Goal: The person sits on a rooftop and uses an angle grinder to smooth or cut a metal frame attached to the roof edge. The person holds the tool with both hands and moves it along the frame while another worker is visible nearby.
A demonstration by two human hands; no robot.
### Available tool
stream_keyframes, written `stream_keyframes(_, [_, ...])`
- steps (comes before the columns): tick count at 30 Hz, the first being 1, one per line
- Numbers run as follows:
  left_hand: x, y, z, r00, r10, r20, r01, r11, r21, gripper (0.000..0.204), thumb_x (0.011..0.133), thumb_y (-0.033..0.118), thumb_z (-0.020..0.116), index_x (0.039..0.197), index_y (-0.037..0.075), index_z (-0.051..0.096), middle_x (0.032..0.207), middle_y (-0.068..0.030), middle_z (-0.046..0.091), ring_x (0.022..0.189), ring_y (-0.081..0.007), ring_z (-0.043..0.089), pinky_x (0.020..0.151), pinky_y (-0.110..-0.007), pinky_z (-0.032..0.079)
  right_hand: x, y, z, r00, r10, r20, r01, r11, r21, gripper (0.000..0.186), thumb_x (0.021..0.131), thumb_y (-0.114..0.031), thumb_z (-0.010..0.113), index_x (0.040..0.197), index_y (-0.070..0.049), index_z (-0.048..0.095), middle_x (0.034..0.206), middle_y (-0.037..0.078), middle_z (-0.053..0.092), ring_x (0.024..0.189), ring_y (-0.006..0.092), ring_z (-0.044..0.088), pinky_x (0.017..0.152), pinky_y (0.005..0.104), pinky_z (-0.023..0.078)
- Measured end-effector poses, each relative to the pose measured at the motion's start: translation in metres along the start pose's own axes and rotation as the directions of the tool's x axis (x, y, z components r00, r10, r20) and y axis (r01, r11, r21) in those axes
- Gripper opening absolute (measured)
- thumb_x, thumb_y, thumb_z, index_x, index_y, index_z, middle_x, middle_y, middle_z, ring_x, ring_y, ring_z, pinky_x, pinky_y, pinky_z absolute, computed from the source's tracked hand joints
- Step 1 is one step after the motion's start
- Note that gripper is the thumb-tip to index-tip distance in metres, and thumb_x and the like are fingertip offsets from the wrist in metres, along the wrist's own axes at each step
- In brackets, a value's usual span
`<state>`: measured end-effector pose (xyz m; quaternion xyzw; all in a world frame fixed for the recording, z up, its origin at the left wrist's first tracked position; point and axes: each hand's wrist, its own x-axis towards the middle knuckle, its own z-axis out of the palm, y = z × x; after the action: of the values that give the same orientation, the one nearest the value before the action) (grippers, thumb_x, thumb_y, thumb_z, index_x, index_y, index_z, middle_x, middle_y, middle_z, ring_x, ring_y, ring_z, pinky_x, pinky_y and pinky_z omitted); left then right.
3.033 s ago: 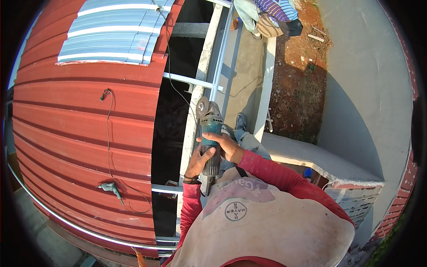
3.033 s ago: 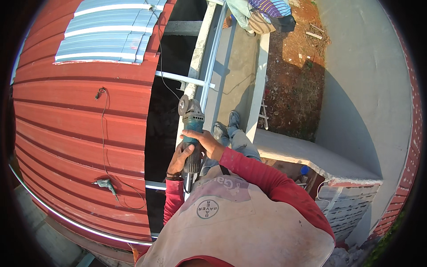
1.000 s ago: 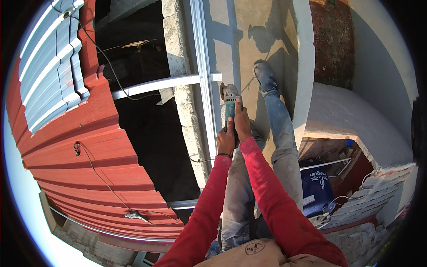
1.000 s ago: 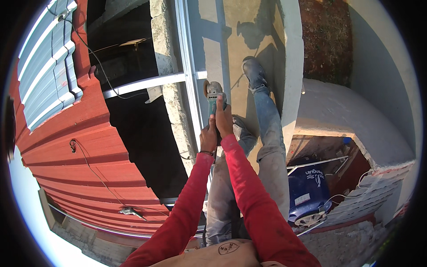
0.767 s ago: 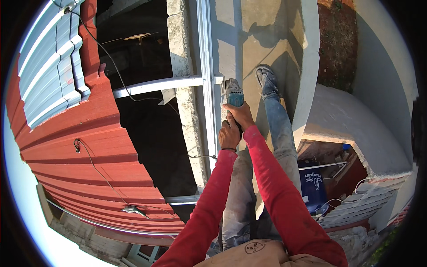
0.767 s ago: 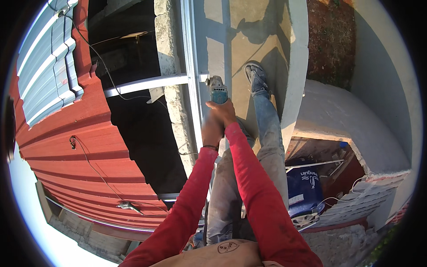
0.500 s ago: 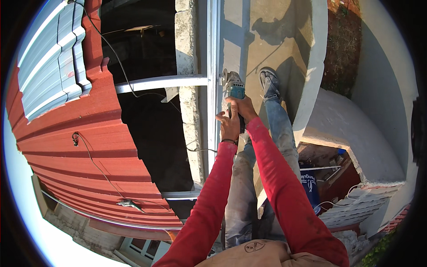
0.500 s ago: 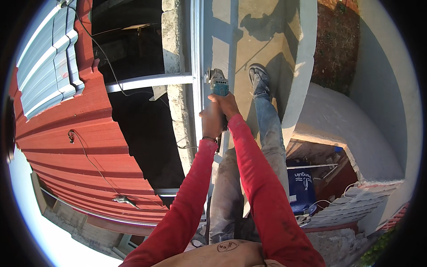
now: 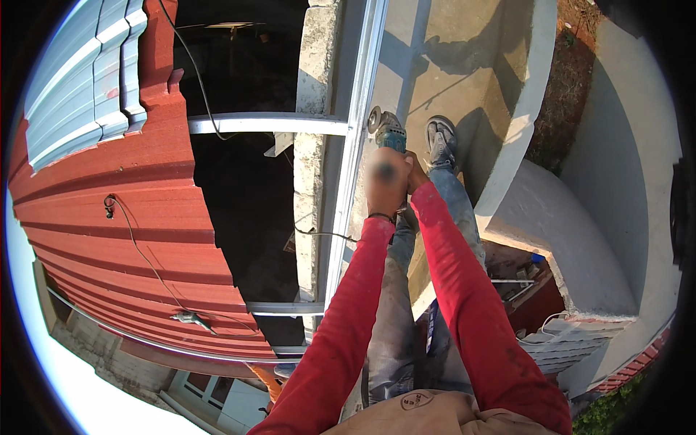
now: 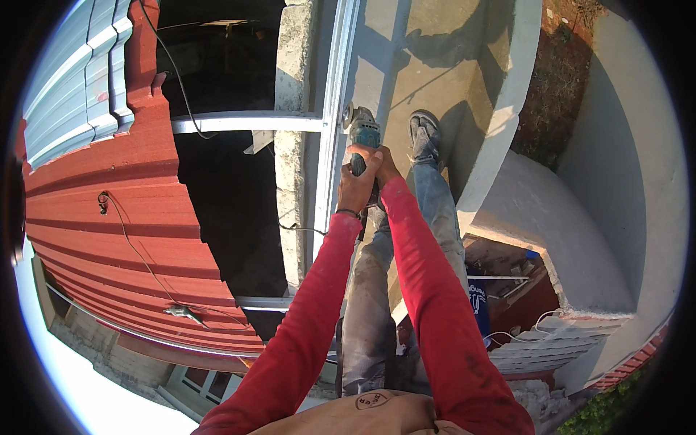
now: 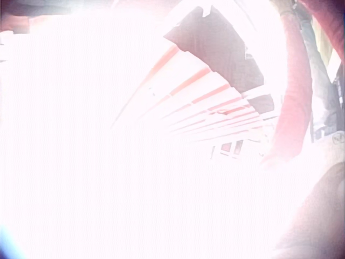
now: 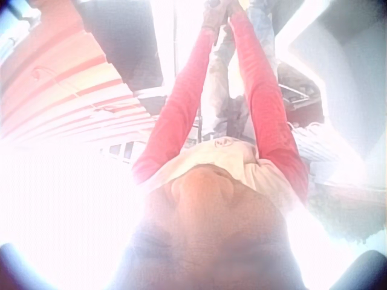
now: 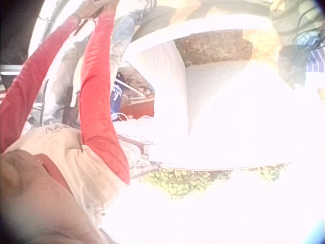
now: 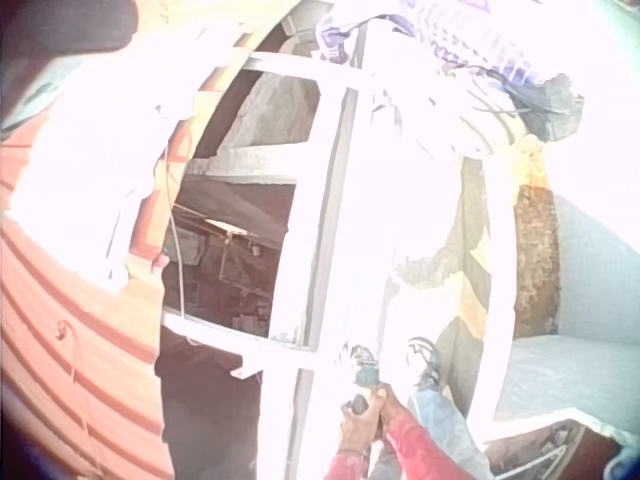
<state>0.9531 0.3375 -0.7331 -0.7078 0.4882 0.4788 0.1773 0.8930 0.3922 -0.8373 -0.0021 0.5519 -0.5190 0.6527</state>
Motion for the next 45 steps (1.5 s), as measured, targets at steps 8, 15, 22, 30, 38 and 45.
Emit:
stream_keyframes(8, [-0.002, 0.008, 0.002, 0.999, -0.036, -0.011, 0.035, 0.998, -0.049, 0.114, 0.068, 0.075, 0.065, 0.134, -0.014, 0.039, 0.125, -0.0346, 0.054, 0.120, -0.0429, 0.055, 0.100, -0.043, 0.043, 0.011, 0.012, -0.008, 0.995, -0.094, 0.023, 0.092, 0.993, 0.073, 0.023, 0.087, -0.021, 0.065, 0.098, -0.002, 0.073, 0.091, -0.001, 0.067, 0.079, 0.0116, 0.060, 0.074, 0.0292, 0.050])
stream_keyframes(15, [0.004, 0.006, 0.010, 0.998, -0.037, -0.051, 0.033, 0.996, -0.082, 0.107, 0.069, 0.073, 0.067, 0.131, -0.010, 0.041, 0.118, -0.0350, 0.058, 0.115, -0.0436, 0.059, 0.098, -0.043, 0.045, 0.019, 0.011, -0.022, 0.973, -0.160, 0.165, 0.188, 0.967, -0.172, 0.027, 0.095, -0.010, 0.050, 0.115, -0.002, 0.066, 0.115, 0.008, 0.067, 0.098, 0.0151, 0.061, 0.090, 0.0309, 0.047])
stream_keyframes(22, [0.008, 0.008, 0.008, 0.998, -0.045, -0.040, 0.041, 0.995, -0.096, 0.109, 0.069, 0.075, 0.066, 0.130, -0.012, 0.040, 0.120, -0.0358, 0.057, 0.117, -0.0441, 0.057, 0.100, -0.044, 0.044, 0.022, 0.014, -0.027, 0.931, -0.273, 0.241, 0.314, 0.938, -0.148, 0.026, 0.096, -0.013, 0.050, 0.114, -0.004, 0.067, 0.104, 0.002, 0.066, 0.086, 0.0103, 0.059, 0.082, 0.0281, 0.049])
stream_keyframes(30, [0.008, 0.012, 0.007, 1.000, 0.024, -0.012, -0.025, 0.999, -0.031, 0.123, 0.069, 0.082, 0.059, 0.130, -0.022, 0.037, 0.127, -0.0396, 0.051, 0.123, -0.0438, 0.052, 0.102, -0.042, 0.041, 0.032, 0.016, -0.030, 0.985, -0.011, 0.174, 0.014, 1.000, -0.018, 0.028, 0.096, -0.008, 0.049, 0.119, -0.003, 0.063, 0.106, 0.005, 0.067, 0.092, 0.0141, 0.062, 0.086, 0.0297, 0.049])
stream_keyframes(38, [0.012, 0.010, 0.007, 0.998, -0.052, -0.028, 0.051, 0.998, -0.033, 0.123, 0.068, 0.083, 0.058, 0.128, -0.022, 0.041, 0.126, -0.0395, 0.051, 0.124, -0.0435, 0.052, 0.103, -0.042, 0.041, 0.024, 0.007, -0.022, 0.976, -0.133, 0.172, 0.152, 0.983, -0.105, 0.028, 0.093, -0.014, 0.053, 0.114, -0.004, 0.068, 0.114, 0.006, 0.066, 0.102, 0.0155, 0.058, 0.091, 0.0297, 0.045])
stream_keyframes(45, [0.015, 0.013, 0.009, 0.997, -0.074, -0.028, 0.074, 0.997, -0.029, 0.123, 0.067, 0.084, 0.057, 0.128, -0.022, 0.043, 0.126, -0.0377, 0.053, 0.124, -0.0417, 0.053, 0.103, -0.040, 0.041, 0.025, 0.005, -0.023, 0.976, -0.184, 0.114, 0.191, 0.981, -0.047, 0.023, 0.090, -0.023, 0.062, 0.104, -0.010, 0.074, 0.096, 0.002, 0.066, 0.077, 0.0122, 0.055, 0.071, 0.0292, 0.048])
